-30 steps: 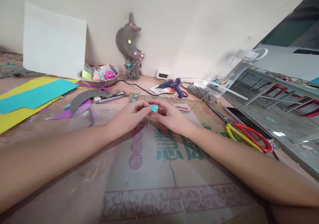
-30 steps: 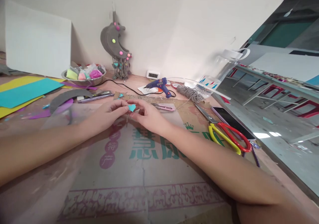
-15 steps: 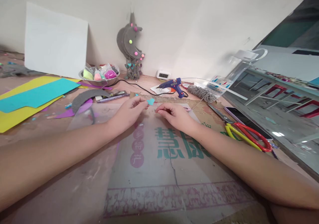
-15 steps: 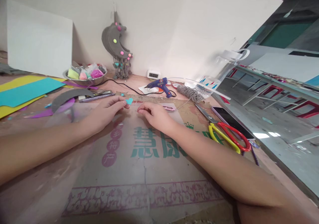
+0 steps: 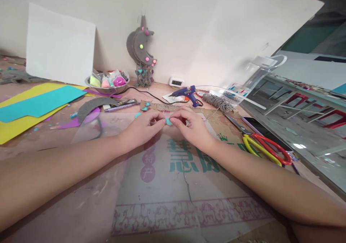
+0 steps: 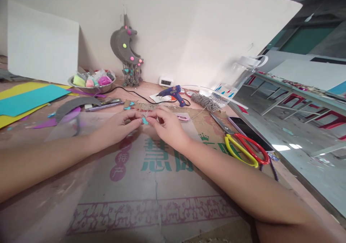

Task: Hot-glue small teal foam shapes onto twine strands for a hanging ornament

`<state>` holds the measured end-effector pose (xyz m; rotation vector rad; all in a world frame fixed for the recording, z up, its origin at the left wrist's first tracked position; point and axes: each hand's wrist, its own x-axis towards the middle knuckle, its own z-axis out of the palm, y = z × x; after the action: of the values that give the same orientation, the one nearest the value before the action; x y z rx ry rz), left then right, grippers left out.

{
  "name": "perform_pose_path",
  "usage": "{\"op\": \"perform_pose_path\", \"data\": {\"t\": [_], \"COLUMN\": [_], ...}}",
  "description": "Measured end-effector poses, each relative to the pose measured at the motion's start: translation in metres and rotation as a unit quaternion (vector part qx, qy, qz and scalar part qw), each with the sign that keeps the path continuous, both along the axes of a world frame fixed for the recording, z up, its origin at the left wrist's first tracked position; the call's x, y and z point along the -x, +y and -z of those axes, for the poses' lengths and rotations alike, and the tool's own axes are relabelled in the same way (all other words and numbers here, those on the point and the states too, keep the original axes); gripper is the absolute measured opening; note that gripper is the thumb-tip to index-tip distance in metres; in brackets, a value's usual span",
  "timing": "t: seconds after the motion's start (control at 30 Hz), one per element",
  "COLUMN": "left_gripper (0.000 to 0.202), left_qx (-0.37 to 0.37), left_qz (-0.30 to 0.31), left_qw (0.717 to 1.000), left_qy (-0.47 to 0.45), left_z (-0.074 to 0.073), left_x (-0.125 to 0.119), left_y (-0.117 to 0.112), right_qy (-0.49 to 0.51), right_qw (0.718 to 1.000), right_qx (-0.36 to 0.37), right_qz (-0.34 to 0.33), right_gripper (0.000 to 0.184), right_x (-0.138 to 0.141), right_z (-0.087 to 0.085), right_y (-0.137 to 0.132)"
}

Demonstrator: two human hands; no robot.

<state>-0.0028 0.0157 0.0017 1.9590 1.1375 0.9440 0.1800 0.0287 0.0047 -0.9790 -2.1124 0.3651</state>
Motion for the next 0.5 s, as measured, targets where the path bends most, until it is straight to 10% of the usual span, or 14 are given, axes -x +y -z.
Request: {"op": "perform_pose_path", "data": {"t": [0.5], "left_gripper": [0.026], "left_qx": [0.159], "left_qz": [-0.007], "left_qw": [0.98], "left_qy": [-0.123], "left_z": [0.0023], "left_x": [0.0003], "left_y": [-0.0007], "right_qy": [0.022], "right_qw": [0.995], "right_qx": [0.1], "right_qz": [0.013], "right_gripper": [0.014], "right_x": [-0.0001], "right_z": [-0.0055], "right_y": [0.0001]}}
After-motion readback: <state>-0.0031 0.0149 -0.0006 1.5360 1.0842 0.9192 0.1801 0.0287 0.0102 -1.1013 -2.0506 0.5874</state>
